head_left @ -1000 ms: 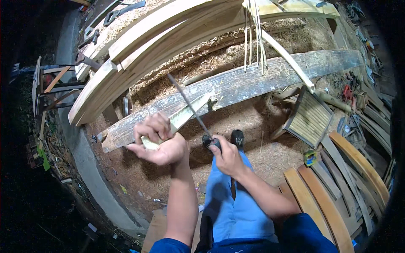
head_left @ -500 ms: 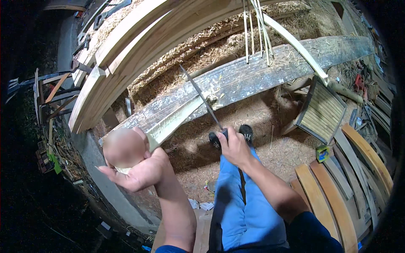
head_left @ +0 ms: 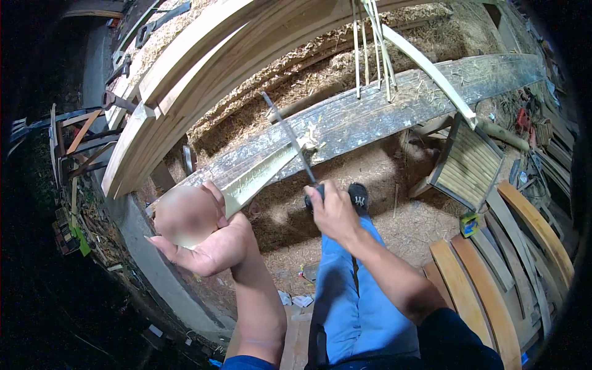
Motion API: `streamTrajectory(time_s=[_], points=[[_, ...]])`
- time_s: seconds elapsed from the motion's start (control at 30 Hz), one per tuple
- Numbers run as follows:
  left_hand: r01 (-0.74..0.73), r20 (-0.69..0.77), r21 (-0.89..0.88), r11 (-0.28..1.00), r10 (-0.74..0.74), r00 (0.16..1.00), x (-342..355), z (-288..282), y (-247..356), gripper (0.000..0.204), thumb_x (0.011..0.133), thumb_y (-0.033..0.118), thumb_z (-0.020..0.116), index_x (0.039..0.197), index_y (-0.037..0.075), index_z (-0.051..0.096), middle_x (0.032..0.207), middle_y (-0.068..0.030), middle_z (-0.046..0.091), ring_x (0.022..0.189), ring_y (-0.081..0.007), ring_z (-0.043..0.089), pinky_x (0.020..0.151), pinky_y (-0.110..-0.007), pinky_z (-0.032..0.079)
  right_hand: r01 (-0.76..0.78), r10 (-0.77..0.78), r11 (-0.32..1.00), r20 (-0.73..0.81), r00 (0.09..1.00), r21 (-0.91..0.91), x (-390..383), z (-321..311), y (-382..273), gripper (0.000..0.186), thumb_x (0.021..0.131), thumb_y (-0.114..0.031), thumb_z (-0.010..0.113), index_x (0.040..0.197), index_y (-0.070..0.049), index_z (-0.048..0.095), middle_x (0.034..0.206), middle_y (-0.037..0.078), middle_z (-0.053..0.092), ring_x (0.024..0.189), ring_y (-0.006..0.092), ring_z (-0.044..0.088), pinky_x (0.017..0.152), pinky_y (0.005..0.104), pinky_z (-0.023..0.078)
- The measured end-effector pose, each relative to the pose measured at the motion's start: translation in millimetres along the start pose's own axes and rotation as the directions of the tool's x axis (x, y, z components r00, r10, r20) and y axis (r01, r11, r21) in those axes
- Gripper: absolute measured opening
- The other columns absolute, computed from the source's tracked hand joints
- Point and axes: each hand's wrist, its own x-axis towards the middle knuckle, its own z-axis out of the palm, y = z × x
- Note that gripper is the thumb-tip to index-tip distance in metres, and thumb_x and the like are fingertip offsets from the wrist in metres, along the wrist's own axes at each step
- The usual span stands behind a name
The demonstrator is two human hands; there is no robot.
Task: The person carves and shapes pieces of wood using a large knife, holding the wood by hand and striking it with the blade to remove shavings and refine its form.
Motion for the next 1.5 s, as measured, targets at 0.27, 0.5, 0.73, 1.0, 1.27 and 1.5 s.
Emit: streamTrajectory(time_s=[0.27,0.5,0.73,1.0,1.27,1.5], points=[[0.039,-0.064,0.022,0.999,-0.038,0.997,2.7,5.2,4.5,0.051,0.104,0.047,0.038,0.065,0.014,0.027,0.05,-0.0004,0.021,0.041,-0.0107,0.016,0.043,-0.026,0.018,0.461,-0.471,0.882,-0.123,0.874,-0.099,-9.7,14.1,-4.5,0.047,0.101,-0.042,0.056,0.1,0.005,0.052,0.064,0.022,0.063,0.059,0.0424,0.068,0.048,0.0488,0.055],[0.039,-0.027,-0.052,0.998,-0.04,0.999,1.2,-14.5,-0.3,0.05,0.103,0.046,0.04,0.066,0.015,0.029,0.049,-0.0007,0.023,0.04,-0.0114,0.019,0.044,-0.027,0.02,0.145,-0.146,0.989,-0.019,0.989,-0.04,-7.8,5.1,-21.7,0.05,0.1,-0.046,0.056,0.095,0.003,0.051,0.064,0.024,0.063,0.06,0.0444,0.067,0.047,0.0479,0.054],[0.05,0.017,-0.053,0.997,-0.049,0.999,1.5,5.3,-2.5,0.049,0.104,0.044,0.039,0.066,0.014,0.03,0.05,-0.0007,0.024,0.04,-0.0111,0.018,0.044,-0.027,0.02,0.241,-0.262,0.958,-0.137,0.955,-0.153,-2.6,23.7,13.5,0.049,0.1,-0.047,0.055,0.096,0.001,0.049,0.064,0.022,0.063,0.06,0.0412,0.068,0.049,0.047,0.056],[0.077,0.019,0.001,0.997,-0.077,0.997,5.5,-3.5,-3.5,0.049,0.1,0.047,0.04,0.064,0.016,0.028,0.052,0.0002,0.021,0.044,-0.0118,0.016,0.045,-0.028,0.016,0.341,-0.342,0.94,-0.053,0.938,-0.034,-15.4,3.6,-31.3,0.047,0.103,-0.045,0.052,0.096,0.002,0.05,0.061,0.022,0.062,0.056,0.0378,0.069,0.04,0.0445,0.052],[0.073,0.072,-0.072,0.995,-0.068,0.995,4.1,-3.1,-5.4,0.049,0.104,0.045,0.038,0.066,0.015,0.03,0.05,-0.0019,0.026,0.041,-0.0118,0.02,0.044,-0.027,0.022,-0.081,0.058,0.956,-0.089,0.994,-0.282,4.1,0.3,8.4,0.051,0.103,-0.045,0.051,0.097,0.005,0.047,0.06,0.021,0.062,0.057,0.0416,0.068,0.047,0.0488,0.055],[0.055,0.071,-0.008,0.998,-0.054,0.996,0.0,7.7,-1.2,0.049,0.104,0.045,0.037,0.067,0.014,0.03,0.05,-0.0011,0.025,0.041,-0.0119,0.021,0.045,-0.027,0.022,0.513,-0.514,0.857,-0.146,0.845,-0.045,-16.9,-2.3,-47.5,0.048,0.101,-0.045,0.055,0.093,0.002,0.049,0.058,0.021,0.061,0.052,0.0398,0.066,0.043,0.0472,0.054]])
